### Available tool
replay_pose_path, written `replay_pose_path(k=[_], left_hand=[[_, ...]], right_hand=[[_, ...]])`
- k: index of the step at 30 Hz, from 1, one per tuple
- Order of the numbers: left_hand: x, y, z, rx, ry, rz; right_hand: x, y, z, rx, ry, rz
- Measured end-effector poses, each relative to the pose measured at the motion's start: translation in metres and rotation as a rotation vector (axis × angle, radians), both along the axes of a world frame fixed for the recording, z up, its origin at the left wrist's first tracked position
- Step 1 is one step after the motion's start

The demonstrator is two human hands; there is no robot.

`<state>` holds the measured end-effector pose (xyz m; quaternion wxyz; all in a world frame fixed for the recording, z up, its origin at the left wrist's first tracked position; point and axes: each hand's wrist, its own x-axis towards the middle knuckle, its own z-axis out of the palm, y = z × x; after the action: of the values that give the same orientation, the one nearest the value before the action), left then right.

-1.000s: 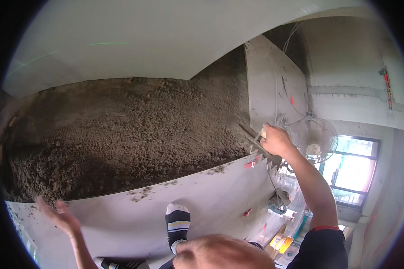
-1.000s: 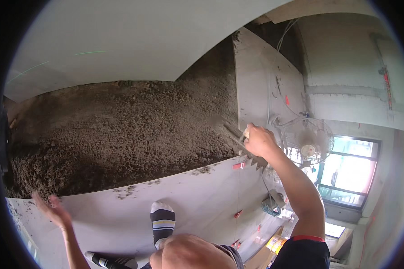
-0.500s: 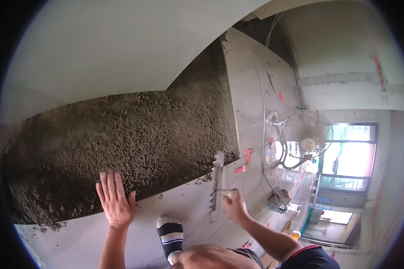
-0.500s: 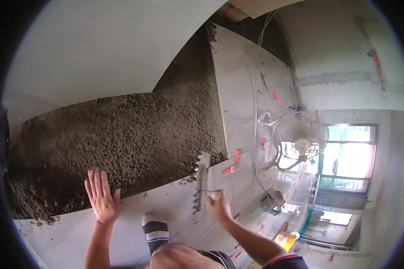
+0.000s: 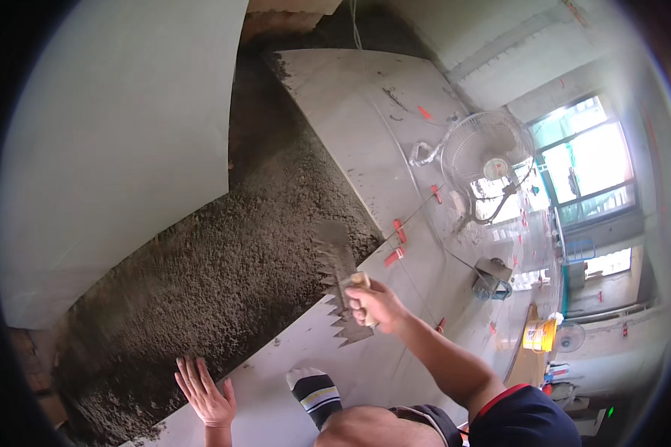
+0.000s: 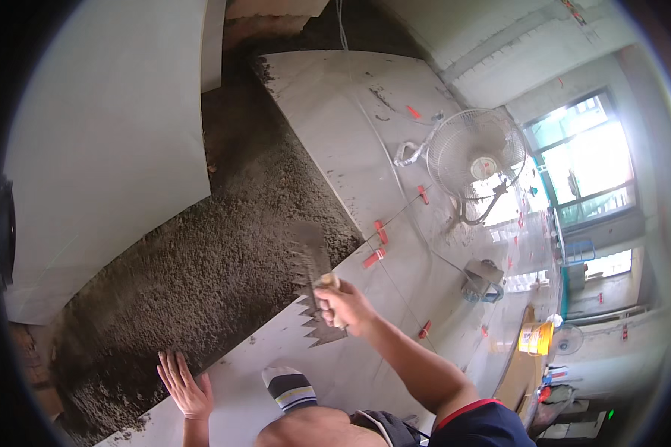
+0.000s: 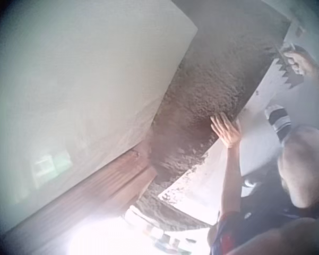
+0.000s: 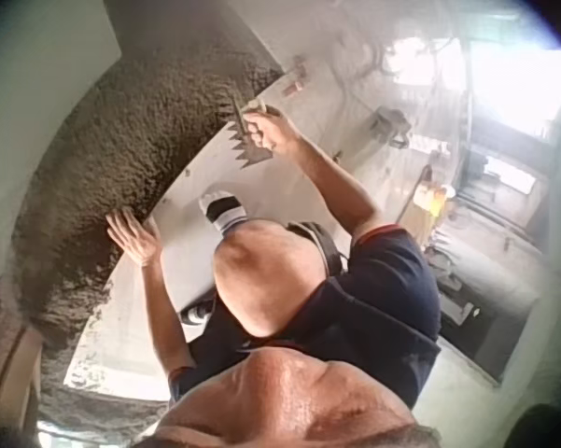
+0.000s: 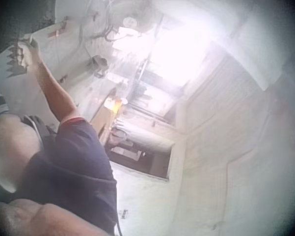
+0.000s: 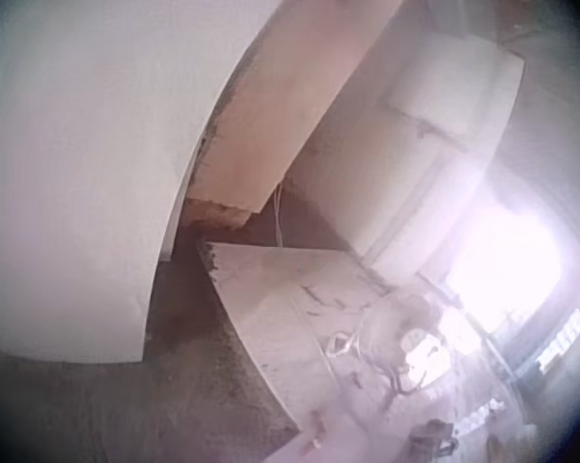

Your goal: The person spreads and levels wet cement on the floor using a trowel and a notched trowel, and aligns floor tiles.

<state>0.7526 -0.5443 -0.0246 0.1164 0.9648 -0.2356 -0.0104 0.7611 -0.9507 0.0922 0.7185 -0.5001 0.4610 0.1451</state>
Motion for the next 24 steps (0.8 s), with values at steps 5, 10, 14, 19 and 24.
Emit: replay_pose_path(k=[5,10,14,19,24], left_hand=[[0.002,-0.001,0.007,-0.007,0.014,0.033],[0.002,-0.001,0.006,-0.006,0.012,0.046],[0.005,-0.003,0.007,-0.01,0.009,0.062],[0.006,-0.002,0.006,0.014,0.016,0.063],[0.006,-0.003,0.005,-0.009,0.039,0.073]], right_hand=[[0.003,-0.013,0.003,0.007,-0.046,-0.265],[0.014,-0.033,-0.019,-0.157,0.025,-0.151],[0.007,-0.049,-0.028,-0.191,0.037,-0.161],[0.007,-0.05,-0.033,-0.183,0.005,-0.19],[0.006,-0.043,-0.041,-0.232,0.002,-0.215]])
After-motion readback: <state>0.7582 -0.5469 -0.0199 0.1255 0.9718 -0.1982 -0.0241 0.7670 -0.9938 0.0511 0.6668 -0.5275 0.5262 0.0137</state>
